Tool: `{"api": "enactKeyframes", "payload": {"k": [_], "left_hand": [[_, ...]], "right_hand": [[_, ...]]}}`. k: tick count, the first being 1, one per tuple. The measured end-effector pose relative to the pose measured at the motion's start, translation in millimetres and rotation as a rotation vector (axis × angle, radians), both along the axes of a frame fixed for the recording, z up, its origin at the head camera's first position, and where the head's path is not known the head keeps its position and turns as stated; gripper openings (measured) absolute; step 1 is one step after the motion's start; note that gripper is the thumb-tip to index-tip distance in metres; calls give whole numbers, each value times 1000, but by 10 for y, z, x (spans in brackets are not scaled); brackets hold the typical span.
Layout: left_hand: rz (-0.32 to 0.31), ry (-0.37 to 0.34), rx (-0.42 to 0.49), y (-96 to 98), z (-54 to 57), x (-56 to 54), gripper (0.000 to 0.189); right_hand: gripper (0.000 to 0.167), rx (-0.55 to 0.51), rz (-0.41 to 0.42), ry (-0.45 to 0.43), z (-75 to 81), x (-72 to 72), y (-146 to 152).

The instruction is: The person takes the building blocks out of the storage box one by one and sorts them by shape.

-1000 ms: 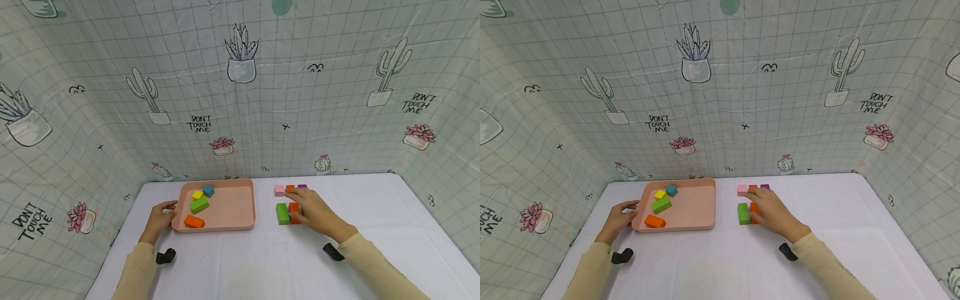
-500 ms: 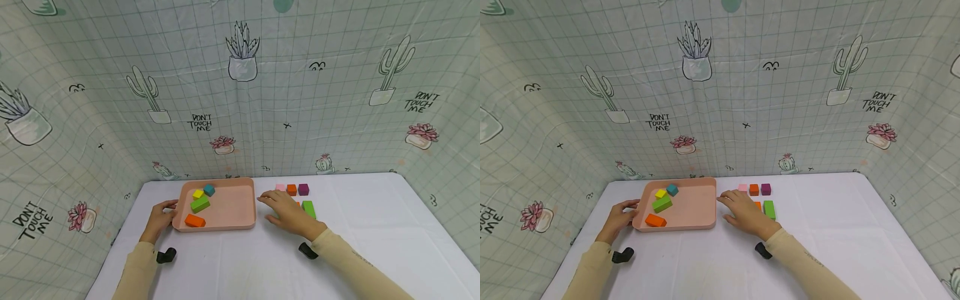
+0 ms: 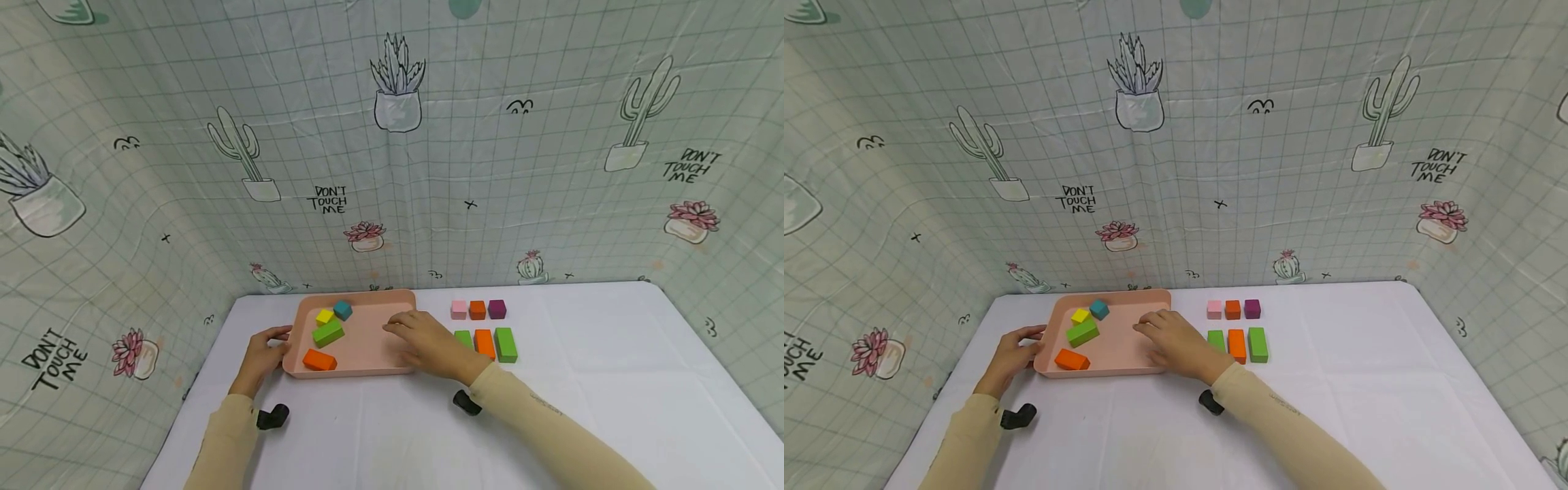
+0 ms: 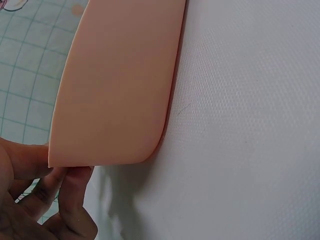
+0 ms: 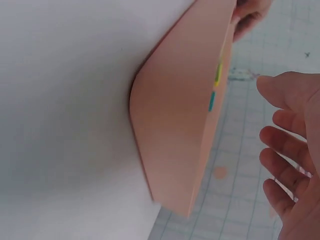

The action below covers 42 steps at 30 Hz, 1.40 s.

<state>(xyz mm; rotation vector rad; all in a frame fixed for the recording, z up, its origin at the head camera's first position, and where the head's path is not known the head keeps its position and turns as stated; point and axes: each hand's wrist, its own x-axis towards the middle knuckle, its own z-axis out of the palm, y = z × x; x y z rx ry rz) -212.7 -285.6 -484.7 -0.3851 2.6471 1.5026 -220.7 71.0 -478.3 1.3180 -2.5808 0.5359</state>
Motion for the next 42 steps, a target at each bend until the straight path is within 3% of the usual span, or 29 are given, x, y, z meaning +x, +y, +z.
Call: {"api": "enactKeyframes", "payload": {"k": [11,24,32,42], "left_hand": [[11,-21,-2,5,5,-8,42],[-3,-5,0,-6,-2,-5,43],[12,-23,-1,5,-1,2,43],[17,-14,5,6,-8,-8,43]], "right_hand": [[50,52,64,62,3,-63,-307],[51,185,74,-18,24,-139,-647],[52,232,110,44,10,-186,-815],[54,247,151,-5,39,-247,-990]]}}
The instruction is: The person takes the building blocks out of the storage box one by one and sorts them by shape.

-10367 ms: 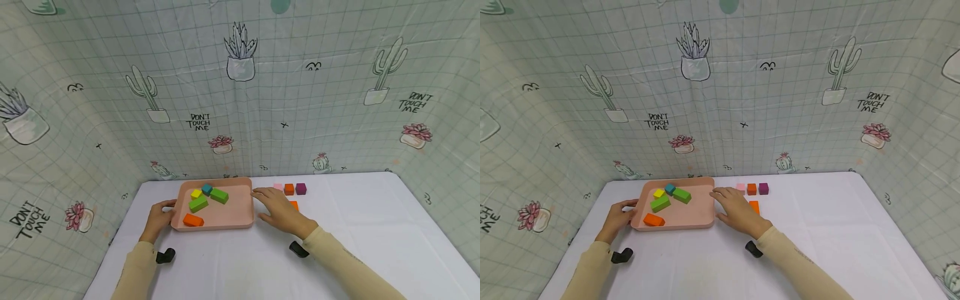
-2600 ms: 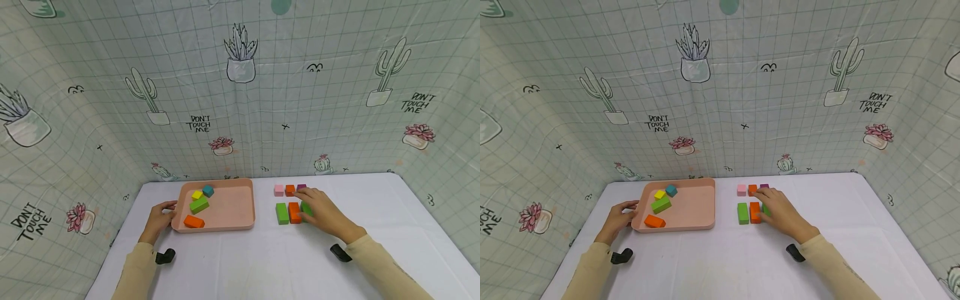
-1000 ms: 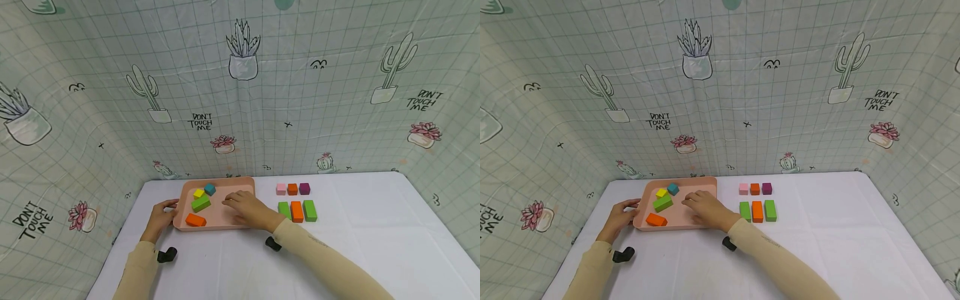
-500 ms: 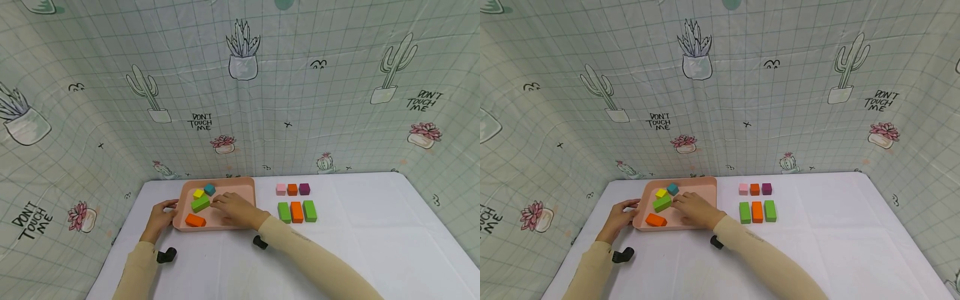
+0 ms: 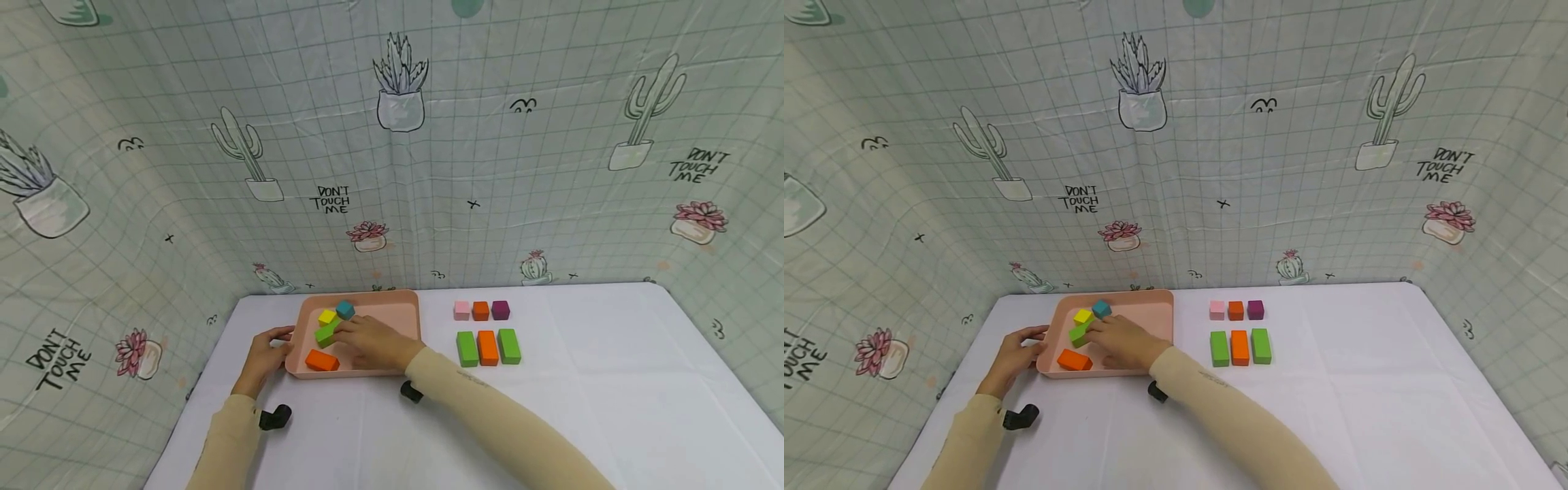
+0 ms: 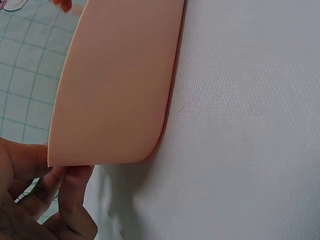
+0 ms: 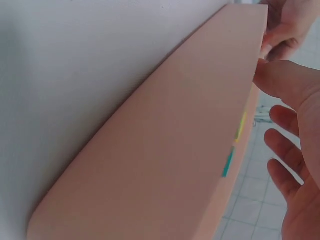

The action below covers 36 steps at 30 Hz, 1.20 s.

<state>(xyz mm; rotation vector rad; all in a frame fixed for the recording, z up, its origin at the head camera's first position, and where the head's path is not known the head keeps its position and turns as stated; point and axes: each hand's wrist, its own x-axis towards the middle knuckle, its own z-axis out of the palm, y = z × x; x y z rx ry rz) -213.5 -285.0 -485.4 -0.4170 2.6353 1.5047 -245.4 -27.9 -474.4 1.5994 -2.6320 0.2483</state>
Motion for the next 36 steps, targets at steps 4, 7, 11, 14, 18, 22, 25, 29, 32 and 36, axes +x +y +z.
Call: {"api": "enactKeyframes", "payload": {"k": [4,7,11,14,18,22,25,29,32,36], "left_hand": [[-1,-2,1,-1,-2,5,43],[-1,-8,5,3,9,10,43],[-4,-12,8,8,22,7,43],[-1,-13,9,7,17,3,43],[-1,-2,12,-1,-3,-1,42],[-15,20,49,-14,-22,3,42],[-26,28,81,-22,-28,7,42],[-20,19,90,-31,-32,3,43],[-16,9,85,-37,-39,3,43],[-12,2,77,-45,-49,-2,43]], "right_hand": [[54,31,38,58,-36,-15,-67],[50,67,62,106,-65,-24,-120],[43,86,72,134,-90,-32,-171],[42,84,70,138,-92,-36,-199],[42,96,77,137,-88,-54,-241],[42,103,95,132,-84,-79,-296],[44,104,105,112,-77,-87,-334],[46,114,102,55,-61,-87,-363],[47,110,105,3,-37,-85,-372],[49,101,100,-92,-18,-78,-382]]}}
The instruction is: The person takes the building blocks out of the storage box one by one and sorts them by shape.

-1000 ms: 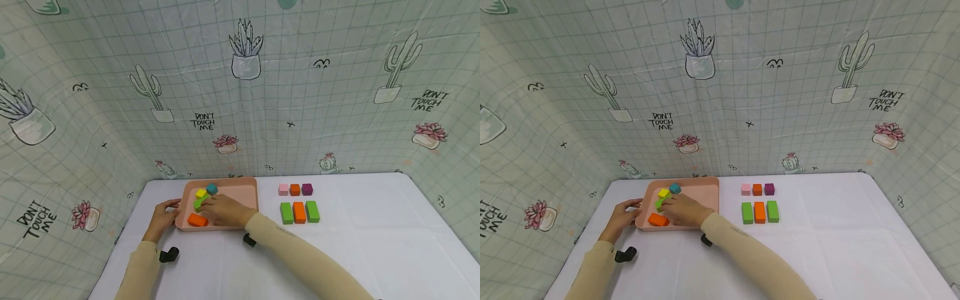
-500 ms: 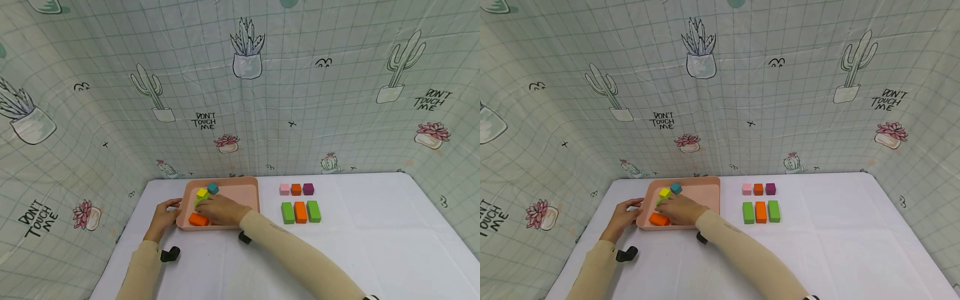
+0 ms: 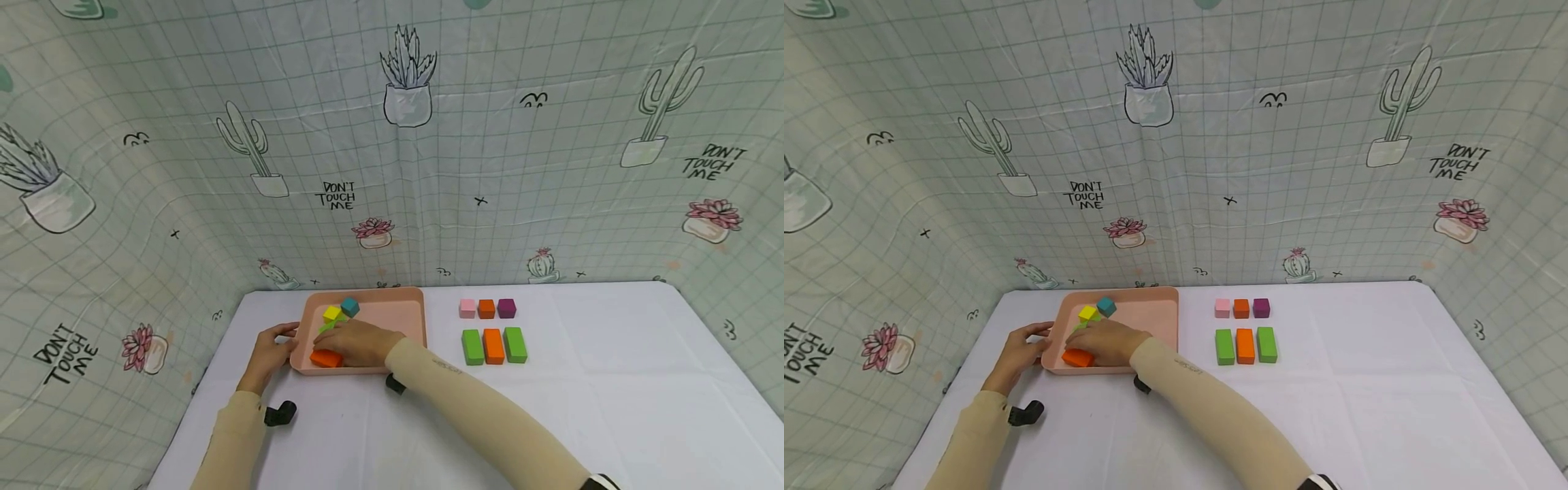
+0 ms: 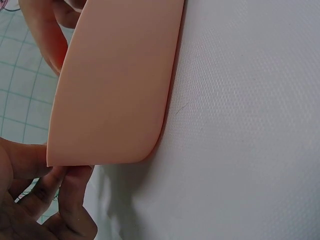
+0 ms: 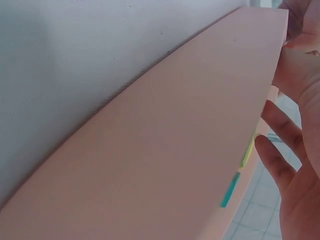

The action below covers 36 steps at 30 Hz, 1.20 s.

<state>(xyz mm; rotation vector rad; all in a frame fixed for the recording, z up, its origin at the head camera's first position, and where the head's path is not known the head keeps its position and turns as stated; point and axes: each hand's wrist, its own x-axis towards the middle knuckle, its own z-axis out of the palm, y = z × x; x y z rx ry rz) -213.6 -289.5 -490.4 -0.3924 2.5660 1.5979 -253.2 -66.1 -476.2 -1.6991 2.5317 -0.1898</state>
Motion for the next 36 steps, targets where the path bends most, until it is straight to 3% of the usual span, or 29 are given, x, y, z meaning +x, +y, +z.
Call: {"api": "enactKeyframes", "payload": {"k": [3,6,22,30,36], "left_hand": [[8,-5,-3,-2,-8,-9,43],[16,-11,-3,2,-13,-16,44],[2,17,13,7,-15,-11,44],[1,15,-8,11,-9,-3,44],[-8,29,-28,14,4,7,44]], "right_hand": [[51,11,-15,-43,-3,1,-9],[51,27,-16,-26,-13,-5,-24],[46,141,-1,200,3,-19,-64],[47,123,-51,218,12,16,63],[54,56,-136,209,51,26,226]]}}
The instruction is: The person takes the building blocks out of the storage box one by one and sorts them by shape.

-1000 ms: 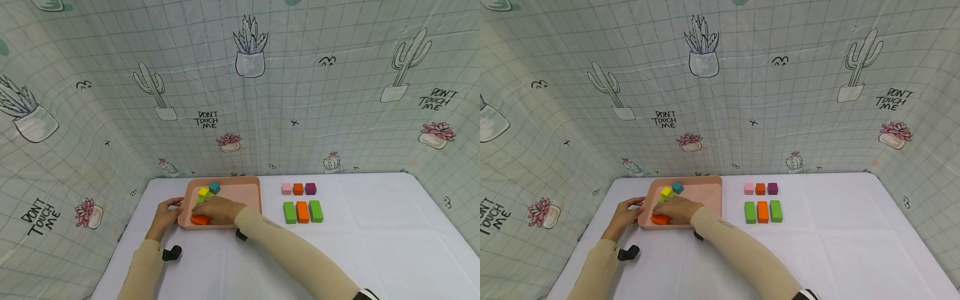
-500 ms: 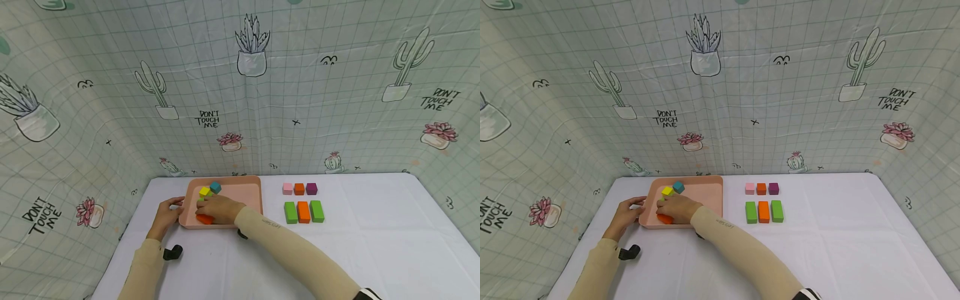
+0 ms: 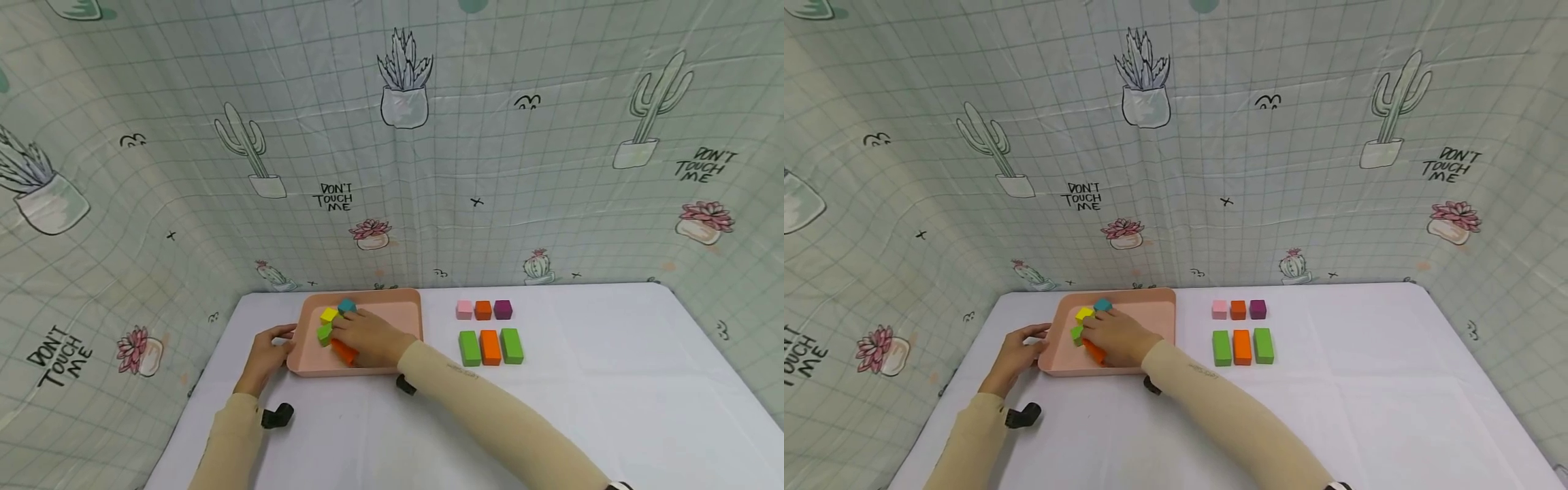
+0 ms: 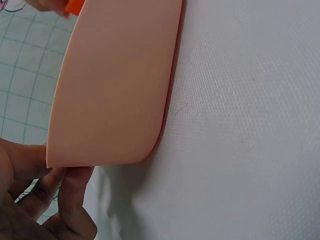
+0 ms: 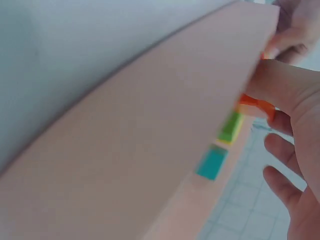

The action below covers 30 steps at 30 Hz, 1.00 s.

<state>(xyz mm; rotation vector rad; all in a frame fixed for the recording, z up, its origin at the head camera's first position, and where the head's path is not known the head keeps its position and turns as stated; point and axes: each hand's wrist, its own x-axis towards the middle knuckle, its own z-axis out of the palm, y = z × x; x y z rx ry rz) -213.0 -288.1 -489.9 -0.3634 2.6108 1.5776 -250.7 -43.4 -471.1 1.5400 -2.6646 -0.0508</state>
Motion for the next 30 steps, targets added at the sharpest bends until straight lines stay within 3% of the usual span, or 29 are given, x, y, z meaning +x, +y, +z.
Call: {"api": "enactKeyframes", "payload": {"k": [9,15,22,30], "left_hand": [[-14,3,-2,9,19,2,45],[-11,18,-22,13,5,-1,44],[-10,33,-31,20,13,3,42],[-9,33,-32,15,14,1,42]], "right_hand": [[55,-186,-116,-58,146,-2,405],[53,-273,-198,-38,201,0,745],[62,-386,-274,-51,262,43,1171],[63,-449,-360,6,233,136,1660]]}}
